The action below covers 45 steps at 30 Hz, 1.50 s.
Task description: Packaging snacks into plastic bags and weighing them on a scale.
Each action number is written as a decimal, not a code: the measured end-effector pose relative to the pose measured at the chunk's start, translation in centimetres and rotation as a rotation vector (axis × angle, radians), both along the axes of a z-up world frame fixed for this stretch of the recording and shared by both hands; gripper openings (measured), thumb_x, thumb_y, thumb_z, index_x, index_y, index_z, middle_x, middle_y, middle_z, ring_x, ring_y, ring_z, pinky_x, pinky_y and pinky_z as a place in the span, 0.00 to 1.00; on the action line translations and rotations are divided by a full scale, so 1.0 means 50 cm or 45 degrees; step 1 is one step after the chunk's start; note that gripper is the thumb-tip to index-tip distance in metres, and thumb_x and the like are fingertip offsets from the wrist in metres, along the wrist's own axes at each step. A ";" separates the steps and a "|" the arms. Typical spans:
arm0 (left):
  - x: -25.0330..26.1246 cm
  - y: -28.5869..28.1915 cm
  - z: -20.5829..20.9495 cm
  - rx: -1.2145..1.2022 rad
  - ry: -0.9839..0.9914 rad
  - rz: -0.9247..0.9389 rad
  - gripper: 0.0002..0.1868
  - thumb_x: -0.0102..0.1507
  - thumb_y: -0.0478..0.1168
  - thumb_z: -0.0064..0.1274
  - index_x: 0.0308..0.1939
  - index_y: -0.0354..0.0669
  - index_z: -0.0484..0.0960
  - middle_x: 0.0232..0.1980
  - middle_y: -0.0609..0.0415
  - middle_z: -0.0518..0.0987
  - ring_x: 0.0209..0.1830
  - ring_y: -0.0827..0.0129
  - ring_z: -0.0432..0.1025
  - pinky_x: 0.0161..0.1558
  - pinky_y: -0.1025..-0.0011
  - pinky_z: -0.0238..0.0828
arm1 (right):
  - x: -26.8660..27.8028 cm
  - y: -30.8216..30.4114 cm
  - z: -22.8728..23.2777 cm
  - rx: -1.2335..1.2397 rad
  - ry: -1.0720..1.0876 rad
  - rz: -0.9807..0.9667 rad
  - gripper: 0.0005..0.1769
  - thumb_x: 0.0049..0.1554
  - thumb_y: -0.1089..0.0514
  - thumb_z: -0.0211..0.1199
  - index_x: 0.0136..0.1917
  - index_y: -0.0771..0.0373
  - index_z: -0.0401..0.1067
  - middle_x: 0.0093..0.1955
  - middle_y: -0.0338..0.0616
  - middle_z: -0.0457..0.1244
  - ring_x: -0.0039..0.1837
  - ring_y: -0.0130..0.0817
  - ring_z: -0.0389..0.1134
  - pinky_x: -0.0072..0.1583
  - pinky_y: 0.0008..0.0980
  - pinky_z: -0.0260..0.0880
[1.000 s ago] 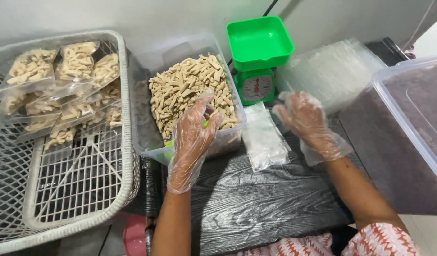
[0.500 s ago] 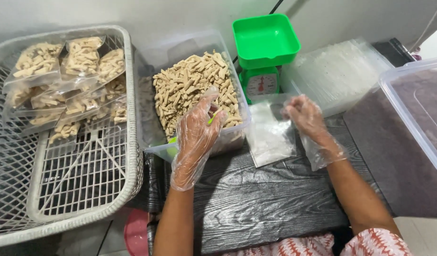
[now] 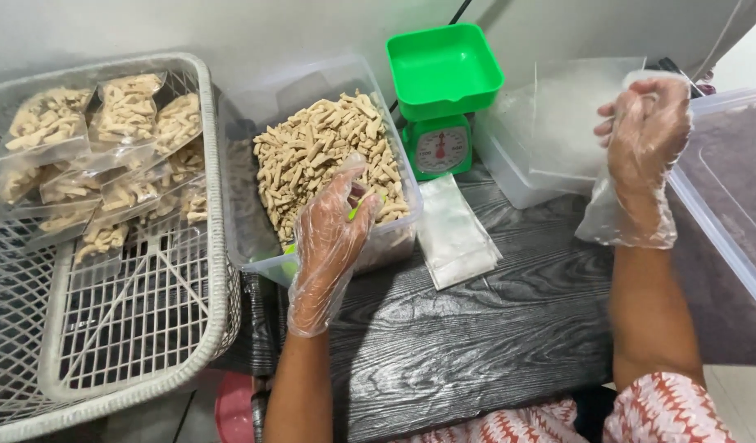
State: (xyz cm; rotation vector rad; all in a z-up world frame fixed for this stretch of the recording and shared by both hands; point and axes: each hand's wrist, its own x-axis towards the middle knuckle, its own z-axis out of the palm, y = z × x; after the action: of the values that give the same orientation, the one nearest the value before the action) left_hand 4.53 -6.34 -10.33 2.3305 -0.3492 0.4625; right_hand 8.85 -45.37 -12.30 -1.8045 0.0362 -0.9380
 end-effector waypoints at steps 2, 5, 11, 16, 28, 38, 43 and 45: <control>-0.004 -0.002 0.004 -0.006 0.003 0.013 0.24 0.62 0.50 0.51 0.63 0.55 0.78 0.43 0.61 0.84 0.39 0.65 0.79 0.42 0.61 0.72 | 0.030 -0.028 0.012 -0.352 -0.327 -0.099 0.06 0.72 0.78 0.51 0.57 0.72 0.61 0.49 0.57 0.64 0.44 0.41 0.73 0.36 0.31 0.73; 0.004 0.001 -0.015 0.017 -0.073 0.031 0.25 0.63 0.50 0.52 0.63 0.53 0.78 0.42 0.61 0.85 0.40 0.64 0.80 0.42 0.61 0.73 | 0.049 -0.017 0.044 -0.464 -0.382 -0.031 0.06 0.71 0.80 0.48 0.57 0.75 0.59 0.56 0.61 0.61 0.45 0.43 0.72 0.36 0.31 0.74; 0.002 0.003 -0.005 0.027 0.052 0.035 0.25 0.62 0.51 0.50 0.64 0.56 0.77 0.43 0.64 0.84 0.39 0.61 0.78 0.44 0.59 0.70 | 0.063 -0.021 0.037 -0.518 -0.392 -0.035 0.08 0.70 0.82 0.48 0.57 0.76 0.60 0.56 0.63 0.63 0.45 0.44 0.72 0.36 0.32 0.73; -0.001 0.000 0.000 0.008 0.033 0.021 0.25 0.62 0.50 0.51 0.63 0.54 0.77 0.43 0.61 0.84 0.40 0.61 0.78 0.45 0.59 0.70 | 0.085 -0.040 0.025 -0.742 -0.393 -0.254 0.10 0.67 0.81 0.52 0.57 0.73 0.65 0.44 0.53 0.68 0.39 0.39 0.71 0.38 0.33 0.72; 0.001 0.003 -0.003 -0.056 0.006 0.022 0.21 0.63 0.51 0.57 0.59 0.54 0.81 0.42 0.53 0.86 0.43 0.55 0.81 0.45 0.54 0.77 | 0.140 0.055 -0.106 -1.463 0.466 -0.493 0.12 0.71 0.55 0.57 0.61 0.62 0.74 0.36 0.54 0.71 0.44 0.51 0.77 0.46 0.50 0.76; -0.001 0.002 -0.001 -0.075 -0.019 0.010 0.22 0.63 0.52 0.57 0.59 0.53 0.81 0.42 0.53 0.86 0.43 0.56 0.81 0.45 0.55 0.77 | 0.178 0.032 -0.177 -1.520 0.627 -0.105 0.45 0.68 0.27 0.44 0.74 0.69 0.66 0.66 0.63 0.64 0.68 0.58 0.62 0.66 0.74 0.55; -0.002 0.001 0.004 -0.064 -0.037 0.028 0.21 0.62 0.52 0.58 0.58 0.53 0.81 0.41 0.53 0.86 0.42 0.55 0.81 0.46 0.54 0.76 | 0.100 0.105 -0.147 -1.403 0.429 -0.215 0.32 0.65 0.37 0.58 0.66 0.67 0.72 0.63 0.60 0.64 0.69 0.55 0.63 0.63 0.64 0.62; -0.005 -0.001 0.004 -0.050 -0.036 0.023 0.21 0.63 0.52 0.57 0.57 0.53 0.81 0.41 0.53 0.86 0.42 0.55 0.81 0.45 0.53 0.76 | 0.064 0.137 -0.187 -1.228 0.285 -0.238 0.23 0.65 0.43 0.65 0.61 0.64 0.72 0.54 0.55 0.65 0.62 0.53 0.67 0.57 0.56 0.71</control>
State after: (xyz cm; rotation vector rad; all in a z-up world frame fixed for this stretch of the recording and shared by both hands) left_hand 4.27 -6.37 -10.15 2.2923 -0.3299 0.5068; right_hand 12.03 -38.53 -21.65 -2.8331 -0.1317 -0.9504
